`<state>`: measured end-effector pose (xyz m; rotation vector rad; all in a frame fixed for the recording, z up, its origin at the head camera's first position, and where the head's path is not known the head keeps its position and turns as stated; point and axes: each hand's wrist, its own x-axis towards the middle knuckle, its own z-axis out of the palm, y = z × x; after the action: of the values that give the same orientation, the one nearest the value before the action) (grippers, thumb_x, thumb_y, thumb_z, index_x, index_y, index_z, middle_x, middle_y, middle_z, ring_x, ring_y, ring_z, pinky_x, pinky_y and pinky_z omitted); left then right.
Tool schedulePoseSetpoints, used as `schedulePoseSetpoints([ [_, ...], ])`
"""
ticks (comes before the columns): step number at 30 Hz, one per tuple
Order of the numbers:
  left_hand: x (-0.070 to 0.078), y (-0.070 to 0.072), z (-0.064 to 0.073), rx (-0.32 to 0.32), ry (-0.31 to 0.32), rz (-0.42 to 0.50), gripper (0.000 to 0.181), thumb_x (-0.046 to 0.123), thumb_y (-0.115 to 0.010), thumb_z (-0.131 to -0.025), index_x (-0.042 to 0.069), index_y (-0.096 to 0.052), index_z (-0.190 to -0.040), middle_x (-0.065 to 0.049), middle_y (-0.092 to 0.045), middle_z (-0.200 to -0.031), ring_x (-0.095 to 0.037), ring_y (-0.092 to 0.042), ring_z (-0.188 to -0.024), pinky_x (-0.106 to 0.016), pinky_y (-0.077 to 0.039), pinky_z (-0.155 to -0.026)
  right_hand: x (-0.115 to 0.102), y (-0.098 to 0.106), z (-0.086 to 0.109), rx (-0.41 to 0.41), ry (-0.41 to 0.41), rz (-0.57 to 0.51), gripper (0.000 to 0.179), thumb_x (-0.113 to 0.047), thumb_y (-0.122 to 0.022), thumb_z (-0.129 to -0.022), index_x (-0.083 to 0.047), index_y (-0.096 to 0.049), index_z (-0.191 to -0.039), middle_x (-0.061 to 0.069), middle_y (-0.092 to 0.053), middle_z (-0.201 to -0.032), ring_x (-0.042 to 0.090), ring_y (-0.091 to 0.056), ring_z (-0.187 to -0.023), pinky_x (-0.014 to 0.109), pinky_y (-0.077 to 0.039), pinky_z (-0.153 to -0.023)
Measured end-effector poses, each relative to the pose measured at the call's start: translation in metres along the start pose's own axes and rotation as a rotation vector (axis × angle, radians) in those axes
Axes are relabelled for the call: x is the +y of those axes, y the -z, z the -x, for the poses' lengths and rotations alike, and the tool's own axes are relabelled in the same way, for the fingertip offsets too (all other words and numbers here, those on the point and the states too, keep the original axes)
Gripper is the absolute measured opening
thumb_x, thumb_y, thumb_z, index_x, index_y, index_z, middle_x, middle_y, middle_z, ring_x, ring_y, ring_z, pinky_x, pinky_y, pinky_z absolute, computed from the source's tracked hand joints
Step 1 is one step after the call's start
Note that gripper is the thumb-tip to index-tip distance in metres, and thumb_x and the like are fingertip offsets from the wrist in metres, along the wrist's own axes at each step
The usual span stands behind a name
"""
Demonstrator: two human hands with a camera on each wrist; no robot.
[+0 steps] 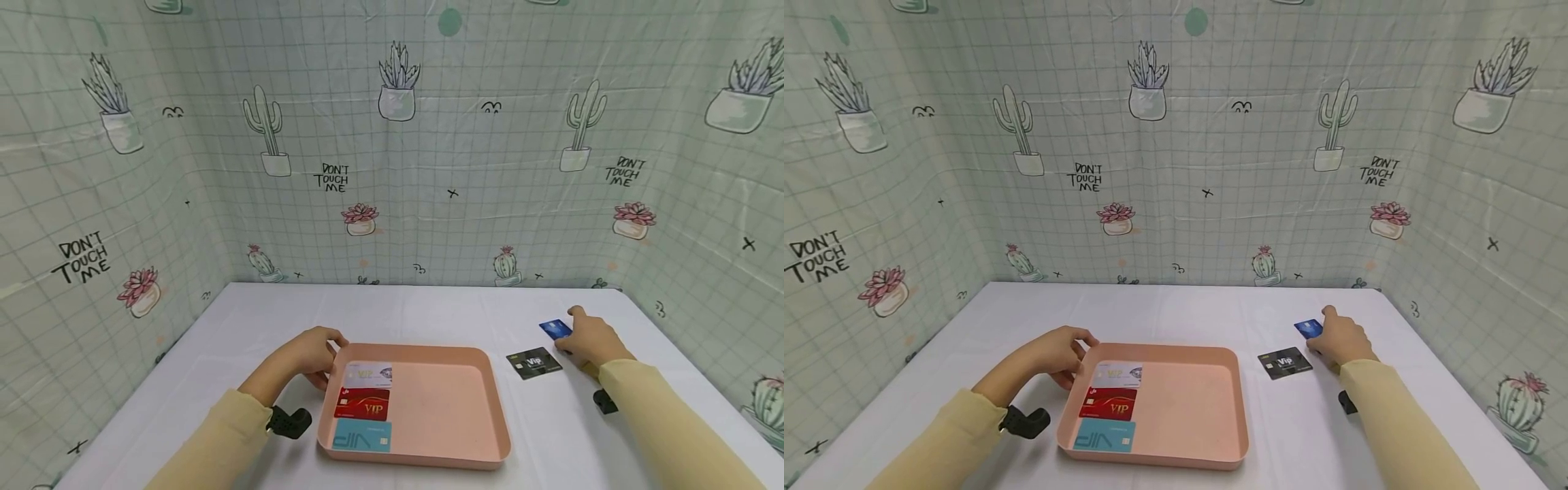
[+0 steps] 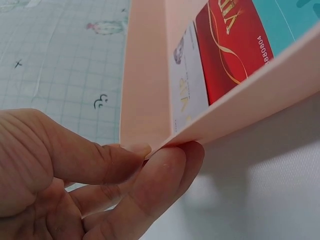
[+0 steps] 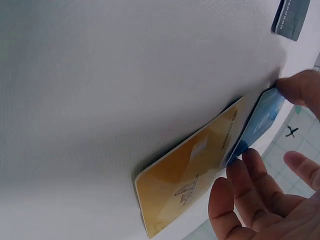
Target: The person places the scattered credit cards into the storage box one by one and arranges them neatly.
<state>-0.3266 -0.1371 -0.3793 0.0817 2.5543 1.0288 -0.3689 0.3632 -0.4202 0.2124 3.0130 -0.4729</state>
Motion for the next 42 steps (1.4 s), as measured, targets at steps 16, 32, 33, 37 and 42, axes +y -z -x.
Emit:
schedulePoseSetpoints([
  [16, 0.002, -0.003, 0.0, 0.014, -0.01, -0.008, 0.048, -0.007, -0.07, -0.088, 0.0, -0.06, -0.135, -0.016, -0.07, -0.105, -0.022, -0.072, -0.07, -0.037, -0.064, -0.058, 0.004, 0.004, 0.0, 0.0, 0.078, 0.09, 0.07, -0.036, -0.076, -0.081, 0.022, -0.059, -0.115, 0.027, -0.066, -0.095, 0.034, -0.058, -0.082, 0.051, -0.056, -0.078],
  [32, 0.001, -0.001, 0.0, 0.015, -0.011, -0.008, 0.05, -0.007, -0.071, -0.088, -0.001, -0.06, -0.136, -0.017, -0.07, -0.107, -0.022, -0.071, -0.07, -0.037, -0.064, -0.059, -0.012, 0.019, 0.002, 0.075, 0.183, 0.092, 0.064, -0.034, -0.078, -0.078, 0.02, -0.063, -0.111, 0.025, -0.067, -0.092, 0.033, -0.06, -0.082, 0.05, -0.056, -0.077],
  [33, 0.0, -0.001, 0.0, 0.016, -0.012, -0.009, 0.05, -0.007, -0.071, -0.088, -0.001, -0.06, -0.136, -0.017, -0.07, -0.107, -0.022, -0.071, -0.069, -0.037, -0.064, -0.059, -0.015, 0.02, 0.003, 0.08, 0.19, 0.095, 0.064, -0.034, -0.078, -0.078, 0.02, -0.064, -0.11, 0.025, -0.066, -0.093, 0.033, -0.06, -0.083, 0.05, -0.056, -0.077],
  [37, 0.001, -0.001, 0.001, 0.013, -0.015, -0.006, 0.05, -0.007, -0.07, -0.088, -0.001, -0.059, -0.136, -0.017, -0.07, -0.106, -0.022, -0.071, -0.069, -0.037, -0.064, -0.059, -0.027, 0.022, 0.003, 0.101, 0.233, 0.113, 0.063, -0.034, -0.078, -0.077, 0.019, -0.065, -0.11, 0.026, -0.066, -0.095, 0.034, -0.06, -0.087, 0.052, -0.056, -0.08],
  [42, 0.002, -0.001, 0.002, 0.006, -0.022, 0.0, 0.05, -0.009, -0.069, -0.088, -0.002, -0.058, -0.136, -0.015, -0.07, -0.104, -0.022, -0.073, -0.072, -0.038, -0.064, -0.059, -0.046, 0.021, 0.005, 0.108, 0.27, 0.125, 0.064, -0.034, -0.077, -0.076, 0.016, -0.065, -0.113, 0.025, -0.066, -0.098, 0.034, -0.06, -0.088, 0.052, -0.057, -0.081],
])
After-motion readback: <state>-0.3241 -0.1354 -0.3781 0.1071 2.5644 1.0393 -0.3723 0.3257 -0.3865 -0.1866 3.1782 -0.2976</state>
